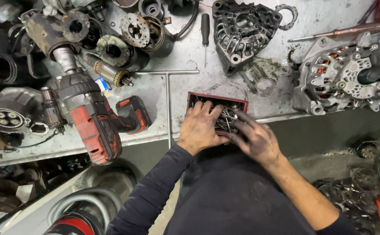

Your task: The person sorts through a container of screws and bolts on a workbench, then uses a hammer to tap a component onto an alternator. They then move to a lathe and mount the alternator onto the machine's chuck.

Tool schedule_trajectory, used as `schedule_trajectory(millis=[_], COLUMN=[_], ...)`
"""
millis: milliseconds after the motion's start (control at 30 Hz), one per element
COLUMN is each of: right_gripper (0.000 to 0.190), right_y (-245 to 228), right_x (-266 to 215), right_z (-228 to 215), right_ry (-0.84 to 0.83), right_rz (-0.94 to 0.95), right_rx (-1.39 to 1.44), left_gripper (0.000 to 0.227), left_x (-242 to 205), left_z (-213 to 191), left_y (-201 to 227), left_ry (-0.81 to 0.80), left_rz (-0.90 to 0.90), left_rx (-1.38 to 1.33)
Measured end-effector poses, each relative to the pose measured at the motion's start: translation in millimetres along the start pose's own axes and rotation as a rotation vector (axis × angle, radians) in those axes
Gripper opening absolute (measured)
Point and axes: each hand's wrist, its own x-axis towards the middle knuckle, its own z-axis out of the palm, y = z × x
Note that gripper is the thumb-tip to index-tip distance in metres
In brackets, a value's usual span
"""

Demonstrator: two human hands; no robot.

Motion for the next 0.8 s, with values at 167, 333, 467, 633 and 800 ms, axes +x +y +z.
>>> schedule_trajectory(millis=[167,333,467,633,800], right_gripper=[0.032,0.024,0.029,0.035,0.038], right_y=[1,-3,-6,6,9], right_x=[-6,-2,4,6,7], right_z=[1,-9,-18,-11,-12], right_ry=[0.172,0.117,-0.001,-0.081,-0.102], right_rz=[-0.222,-0.229,-0.271,-0.249,-0.208], right_rx=[-0.155,-0.236,-0.195,-0.172,-0.165], left_gripper=[0.088,0.078,0.067,0.071,0.073], left_x=[-7,-14,-8,8,9], left_z=[3,9,7,-4,8], left_y=[-4,-22,-28,-4,-4], left_ry=[0.077,0.132,0.27,0.028,0.055], left_rz=[-0.032,-0.036,0.176,0.185,0.215], left_rx=[-0.017,-0.155,-0.009,0.014,0.077])
